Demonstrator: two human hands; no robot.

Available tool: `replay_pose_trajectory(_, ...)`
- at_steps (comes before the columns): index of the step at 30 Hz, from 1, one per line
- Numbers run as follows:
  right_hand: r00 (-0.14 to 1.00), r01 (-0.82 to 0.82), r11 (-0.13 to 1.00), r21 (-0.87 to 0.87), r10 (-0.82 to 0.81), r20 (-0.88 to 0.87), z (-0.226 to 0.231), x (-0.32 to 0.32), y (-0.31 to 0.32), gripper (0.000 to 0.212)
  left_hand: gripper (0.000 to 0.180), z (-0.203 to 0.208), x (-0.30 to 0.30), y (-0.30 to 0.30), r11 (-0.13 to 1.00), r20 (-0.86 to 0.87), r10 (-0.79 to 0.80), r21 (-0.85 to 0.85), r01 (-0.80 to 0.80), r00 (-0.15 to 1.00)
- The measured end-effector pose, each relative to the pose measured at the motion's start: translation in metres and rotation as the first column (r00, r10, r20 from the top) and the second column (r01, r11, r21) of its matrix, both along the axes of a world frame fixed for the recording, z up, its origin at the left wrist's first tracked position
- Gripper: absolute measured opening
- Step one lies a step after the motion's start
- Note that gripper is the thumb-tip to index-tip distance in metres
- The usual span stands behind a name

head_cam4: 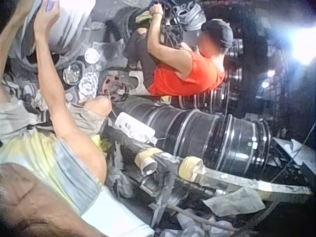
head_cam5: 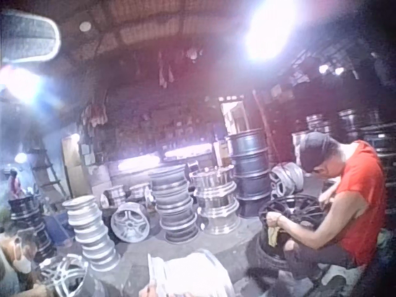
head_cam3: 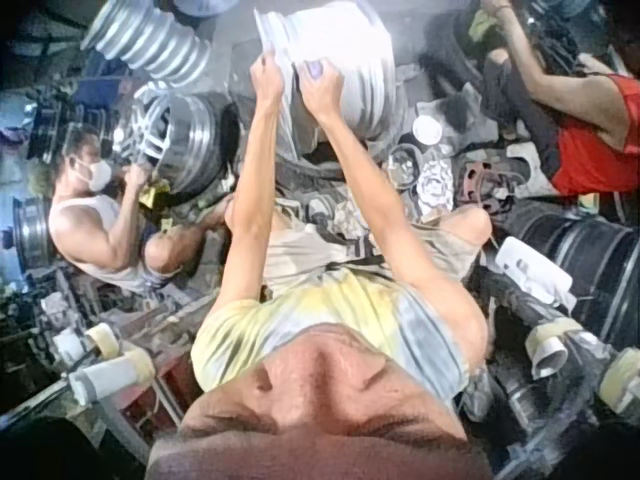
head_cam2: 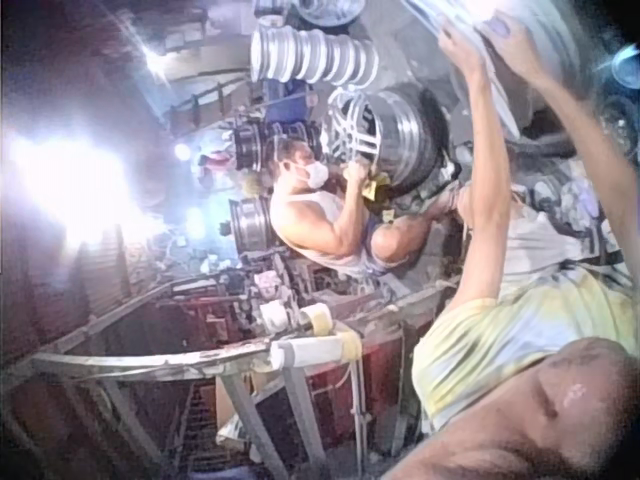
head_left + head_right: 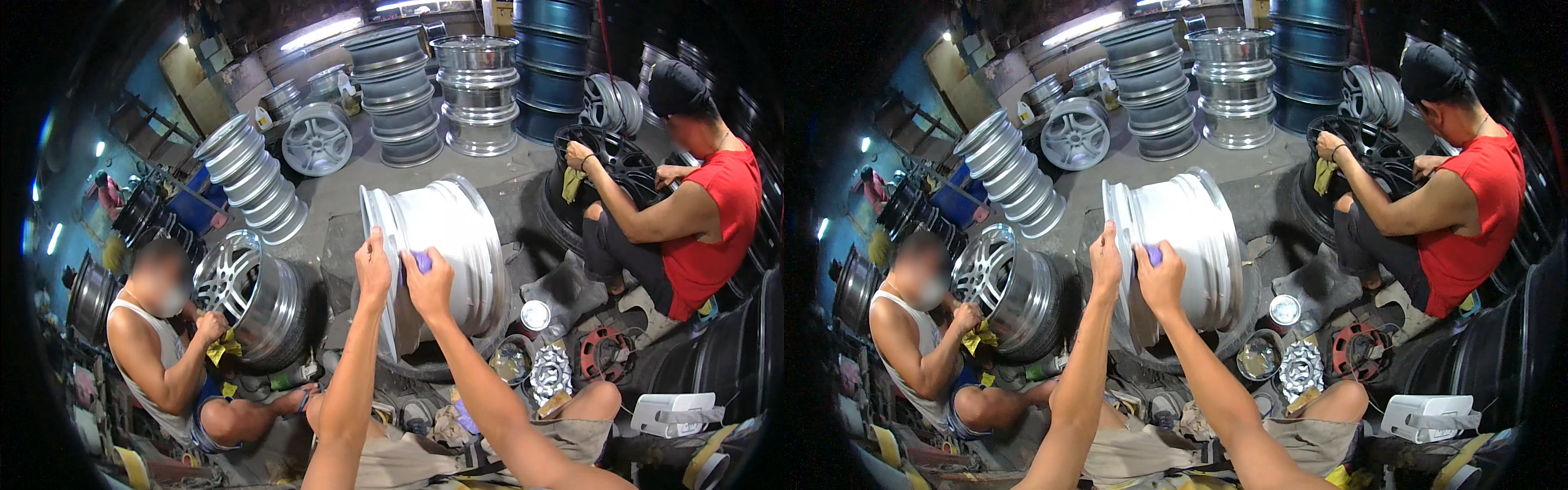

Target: The person sits on the floor in a workshop and manually polishes a white car wheel rim. They use a purple sponge to rub the surface of the rim and a yellow cloth to wipe it down, repeating the process to clean the metal. Other workers are visible in the background performing similar tasks on different rims.

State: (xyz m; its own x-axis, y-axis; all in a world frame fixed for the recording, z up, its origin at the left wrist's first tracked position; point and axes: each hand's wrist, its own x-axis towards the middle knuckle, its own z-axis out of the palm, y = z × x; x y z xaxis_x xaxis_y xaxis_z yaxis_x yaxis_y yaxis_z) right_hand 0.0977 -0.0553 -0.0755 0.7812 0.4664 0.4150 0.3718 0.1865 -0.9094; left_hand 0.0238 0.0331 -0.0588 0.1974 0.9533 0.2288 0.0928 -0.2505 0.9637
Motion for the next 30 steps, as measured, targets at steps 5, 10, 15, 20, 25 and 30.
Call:
replay_pose_trajectory(5,0.999,0.003,1.0,-0.017,-0.003,-0.035,-0.007,-0.002,-0.004,0.042,0.055,0.007,0.003,-0.011,0.999,0.013,0.028,-0.036,-0.028,1.0)
replay_pose_trajectory(10,1.0,0.021,1.0,-0.004,-0.021,-0.006,-0.006,0.002,-0.002,0.044,0.054,0.006,0.006,-0.003,1.0,0.003,0.018,-0.024,-0.018,1.0)
replay_pose_trajectory(15,1.0,-0.006,1.0,0.02,0.007,-0.023,-0.003,-0.006,-0.008,0.043,0.055,-0.002,0.001,0.0,1.0,0.049,0.028,-0.008,-0.028,0.998)
replay_pose_trajectory(20,1.0,0.004,1.0,0.0,-0.004,-0.011,0.003,0.013,0.008,0.043,0.055,-0.002,0.008,-0.002,1.0,0.03,0.005,-0.013,-0.005,1.0)
replay_pose_trajectory(25,1.0,-0.023,1.0,0.021,0.023,-0.018,-0.001,0.001,0.001,0.043,0.055,0.001,-0.001,-0.001,1.0,0.055,-0.013,0.01,0.013,0.998)
replay_pose_trajectory(30,0.996,0.045,0.998,0.054,-0.049,0.077,0.008,0.023,0.032,0.041,0.053,0.005,0.008,-0.007,1.0,0.025,-0.015,-0.026,0.015,1.0)
